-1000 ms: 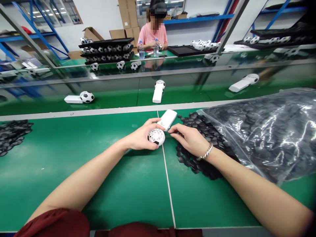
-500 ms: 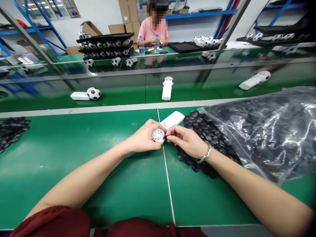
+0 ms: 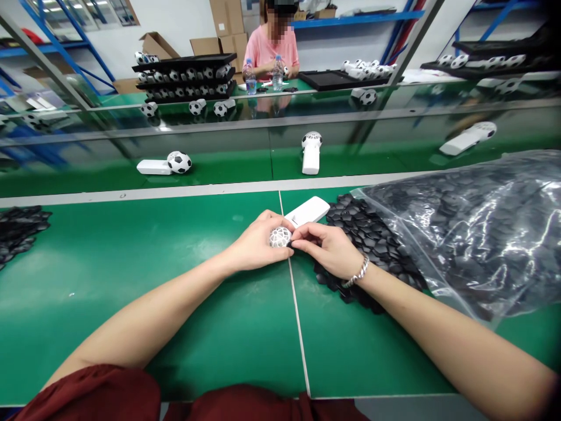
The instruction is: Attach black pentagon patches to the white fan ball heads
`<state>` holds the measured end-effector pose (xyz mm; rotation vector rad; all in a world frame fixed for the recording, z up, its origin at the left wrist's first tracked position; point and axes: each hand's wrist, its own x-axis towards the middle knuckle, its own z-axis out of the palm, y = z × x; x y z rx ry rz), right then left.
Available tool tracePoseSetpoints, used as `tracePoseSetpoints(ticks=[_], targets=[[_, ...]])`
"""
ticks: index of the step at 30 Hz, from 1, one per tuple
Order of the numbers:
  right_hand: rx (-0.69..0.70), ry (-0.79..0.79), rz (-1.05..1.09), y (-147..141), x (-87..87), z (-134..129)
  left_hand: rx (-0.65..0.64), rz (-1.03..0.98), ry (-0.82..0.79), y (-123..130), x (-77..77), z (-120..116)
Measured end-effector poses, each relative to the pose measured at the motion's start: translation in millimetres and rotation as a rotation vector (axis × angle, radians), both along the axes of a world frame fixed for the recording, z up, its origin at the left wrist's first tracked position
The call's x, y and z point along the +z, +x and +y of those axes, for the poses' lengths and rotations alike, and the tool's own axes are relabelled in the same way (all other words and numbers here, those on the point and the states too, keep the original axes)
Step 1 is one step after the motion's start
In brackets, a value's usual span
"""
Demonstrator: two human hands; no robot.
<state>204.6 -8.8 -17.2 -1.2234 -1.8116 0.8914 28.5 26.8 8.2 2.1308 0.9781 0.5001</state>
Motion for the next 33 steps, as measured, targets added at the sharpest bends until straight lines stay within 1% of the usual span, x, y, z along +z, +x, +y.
tracePoseSetpoints(ticks=[5, 7, 9, 14, 17, 22, 25, 27, 29, 31, 33], targets=[[-0.006, 0.092, -0.051, -0.5, 3.0, 1.4, 0.030, -0.013, 0.005, 1.9, -2.8, -2.0], [-0.003, 0.105, -0.056, -0.7, 4.1, 2.4, 0.032, -0.015, 0.007, 2.6, -3.4, -2.1], [-0.009, 0.094, -0.054, -0.7, 4.6, 3.8, 0.038, -0.017, 0.014, 3.4, -4.0, -2.2], [-0.065, -0.014, -0.010, 1.0, 4.8, 9.0, 0.070, -0.016, 0.028, 5.1, -6.0, -3.2], [-0.094, -0.042, -0.016, 2.1, 4.8, 11.7, 0.081, -0.027, 0.035, 6.4, -7.5, -3.6], [-0.119, -0.027, -0.035, 1.3, 3.3, 13.8, 0.086, -0.060, 0.057, 6.3, -9.7, -5.5], [-0.093, 0.036, -0.035, -0.3, 1.7, 13.6, 0.082, -0.093, 0.034, 3.0, -8.8, -1.9], [-0.086, 0.125, -0.070, -0.9, 0.9, 12.7, 0.097, -0.105, 0.039, 1.6, -6.9, 9.8], [-0.080, 0.232, -0.149, -0.8, 0.3, 11.1, 0.162, -0.099, 0.096, 3.3, -4.2, 32.9], [-0.053, 0.313, -0.265, 0.1, -0.3, 8.6, 0.276, -0.083, 0.183, 8.9, -1.6, 66.3], [-0.011, 0.350, -0.393, 1.5, -0.7, 5.6, 0.392, -0.077, 0.263, 16.9, -1.2, 104.3]])
